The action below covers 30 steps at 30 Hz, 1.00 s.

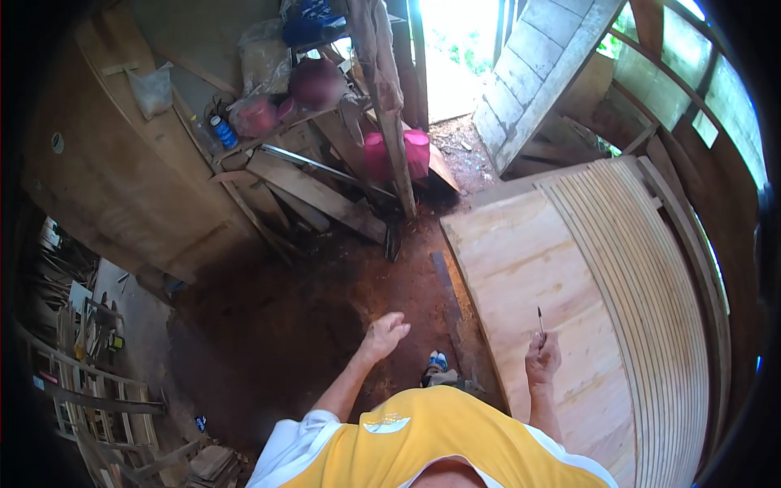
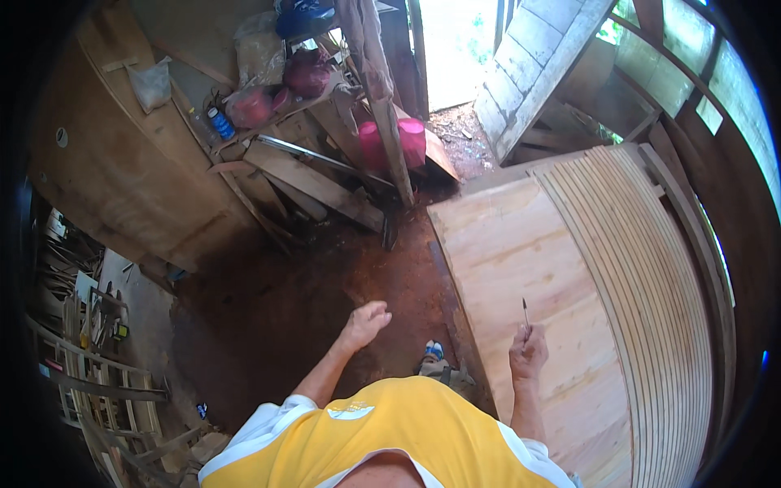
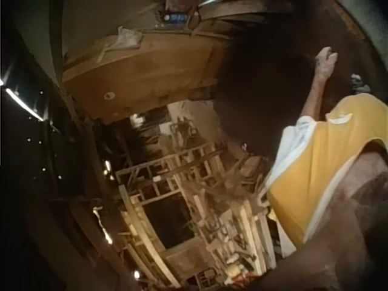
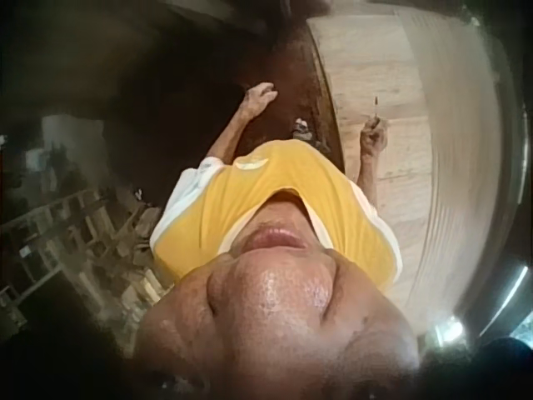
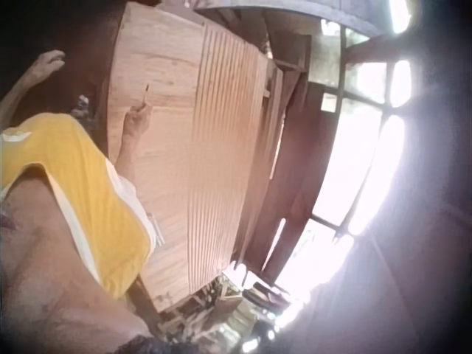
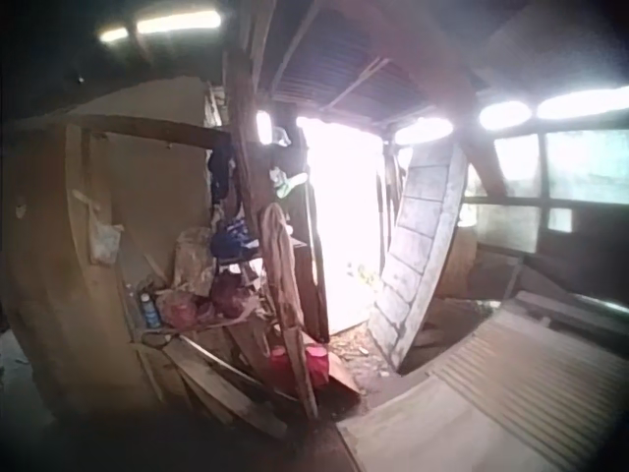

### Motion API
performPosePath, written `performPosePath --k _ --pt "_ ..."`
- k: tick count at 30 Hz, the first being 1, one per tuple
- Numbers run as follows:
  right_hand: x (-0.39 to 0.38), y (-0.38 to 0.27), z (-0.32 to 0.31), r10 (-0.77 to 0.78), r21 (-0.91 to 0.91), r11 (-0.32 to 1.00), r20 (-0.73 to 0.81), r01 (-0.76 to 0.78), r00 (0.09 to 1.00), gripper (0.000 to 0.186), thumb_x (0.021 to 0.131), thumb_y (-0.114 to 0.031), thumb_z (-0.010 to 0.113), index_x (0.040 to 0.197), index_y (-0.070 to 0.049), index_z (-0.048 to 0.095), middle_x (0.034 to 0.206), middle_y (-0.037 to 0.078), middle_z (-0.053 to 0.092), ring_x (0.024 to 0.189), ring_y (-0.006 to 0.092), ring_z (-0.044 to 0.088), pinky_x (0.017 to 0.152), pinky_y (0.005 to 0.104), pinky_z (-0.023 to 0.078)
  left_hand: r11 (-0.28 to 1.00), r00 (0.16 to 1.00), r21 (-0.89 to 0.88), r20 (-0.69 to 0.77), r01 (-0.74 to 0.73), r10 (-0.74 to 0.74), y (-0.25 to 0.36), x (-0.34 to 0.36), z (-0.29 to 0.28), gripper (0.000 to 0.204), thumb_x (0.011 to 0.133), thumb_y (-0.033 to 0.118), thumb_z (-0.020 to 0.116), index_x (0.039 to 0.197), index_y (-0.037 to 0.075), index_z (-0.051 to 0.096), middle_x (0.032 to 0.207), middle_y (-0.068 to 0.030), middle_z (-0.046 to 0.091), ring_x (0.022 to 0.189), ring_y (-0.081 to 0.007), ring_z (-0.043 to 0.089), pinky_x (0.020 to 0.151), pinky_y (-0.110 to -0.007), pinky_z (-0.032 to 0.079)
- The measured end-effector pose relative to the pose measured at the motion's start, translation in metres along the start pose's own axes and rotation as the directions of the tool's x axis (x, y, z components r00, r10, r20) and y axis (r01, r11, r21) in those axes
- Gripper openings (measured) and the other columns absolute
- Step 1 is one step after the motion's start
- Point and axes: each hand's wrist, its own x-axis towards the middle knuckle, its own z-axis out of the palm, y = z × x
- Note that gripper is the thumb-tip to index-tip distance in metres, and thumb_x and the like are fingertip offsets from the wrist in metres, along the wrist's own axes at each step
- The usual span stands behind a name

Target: The person picks up a square ruler and a pen, then uses them along with a small wooden block to measure and mark lines on a wooden structure.

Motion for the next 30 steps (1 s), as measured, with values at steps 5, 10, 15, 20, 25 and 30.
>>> performPosePath --k 5,10,15,20,25,30 --pt "0.121 -0.057 0.068 -0.138 0.008 0.99 0.008 0.138 0.99 0.02 0.098 -0.026 0.061 0.092 -0.007 0.057 0.076 0.014 0.065 0.07 0.0348 0.066 0.064 0.0471 0.051 0.938 0.97 -0.283 -0.194 -0.201 0.149 0.064 0.131 -0.037 0.051 0.091 0.021 0.076 0.133 -0.002 0.06 0.124 -0.0214 0.068 0.114 -0.031 0.068 0.096 -0.039 0.055" --pt "0.209 -0.113 0.138 -0.155 0.024 0.988 -0.004 0.156 0.988 0.018 0.098 -0.026 0.062 0.095 -0.008 0.057 0.076 0.013 0.066 0.071 0.0366 0.067 0.064 0.0487 0.051 0.905 0.941 -0.309 -0.261 -0.291 0.213 0.135 0.225 -0.103 0.057 0.091 0.016 0.076 0.14 -0.004 0.053 0.131 -0.0223 0.065 0.122 -0.0302 0.064 0.102 -0.039 0.052" --pt "0.259 -0.14 0.194 -0.1 -0.063 0.993 0.037 0.102 0.994 0.018 0.099 -0.026 0.059 0.098 -0.009 0.055 0.08 0.015 0.067 0.076 0.0383 0.067 0.068 0.0495 0.052 0.721 0.849 -0.472 -0.415 -0.507 0.326 0.182 0.375 -0.175 0.069 0.094 0.021 0.076 0.149 -0.004 0.042 0.145 -0.0227 0.053 0.135 -0.0286 0.052 0.109 -0.038 0.046" --pt "0.293 -0.131 0.236 -0.034 -0.143 0.989 -0.045 0.027 0.998 0.017 0.1 -0.027 0.056 0.1 -0.01 0.055 0.09 0.016 0.067 0.083 0.0392 0.067 0.072 0.0501 0.052 0.73 0.681 -0.196 -0.57 -0.655 0.459 0.248 0.521 -0.231 0.076 0.092 0.023 0.078 0.151 -0.004 0.039 0.146 -0.0264 0.05 0.133 -0.0292 0.054 0.106 -0.038 0.047" --pt "0.299 -0.138 0.246 0.147 -0.335 0.93 -0.042 -0.153 0.988 0.015 0.099 -0.028 0.055 0.1 -0.013 0.055 0.091 0.015 0.068 0.085 0.0393 0.067 0.072 0.0518 0.052 0.642 0.53 -0.144 -0.711 -0.753 0.462 0.282 0.628 -0.241 0.09 0.085 0.024 0.081 0.154 -0.005 0.032 0.147 -0.0276 0.046 0.122 -0.0301 0.056 0.101 -0.039 0.048" --pt "0.301 -0.137 0.249 0.233 -0.382 0.89 -0.089 -0.249 0.968 0.013 0.098 -0.027 0.057 0.098 -0.014 0.056 0.09 0.014 0.068 0.083 0.0383 0.067 0.07 0.0529 0.052 0.666 0.678 -0.308 -0.609 -0.68 0.411 0.313 0.649 -0.216 0.052 0.088 0.019 0.076 0.127 -0.005 0.053 0.113 -0.0154 0.058 0.092 -0.0195 0.056 0.08 -0.034 0.047"
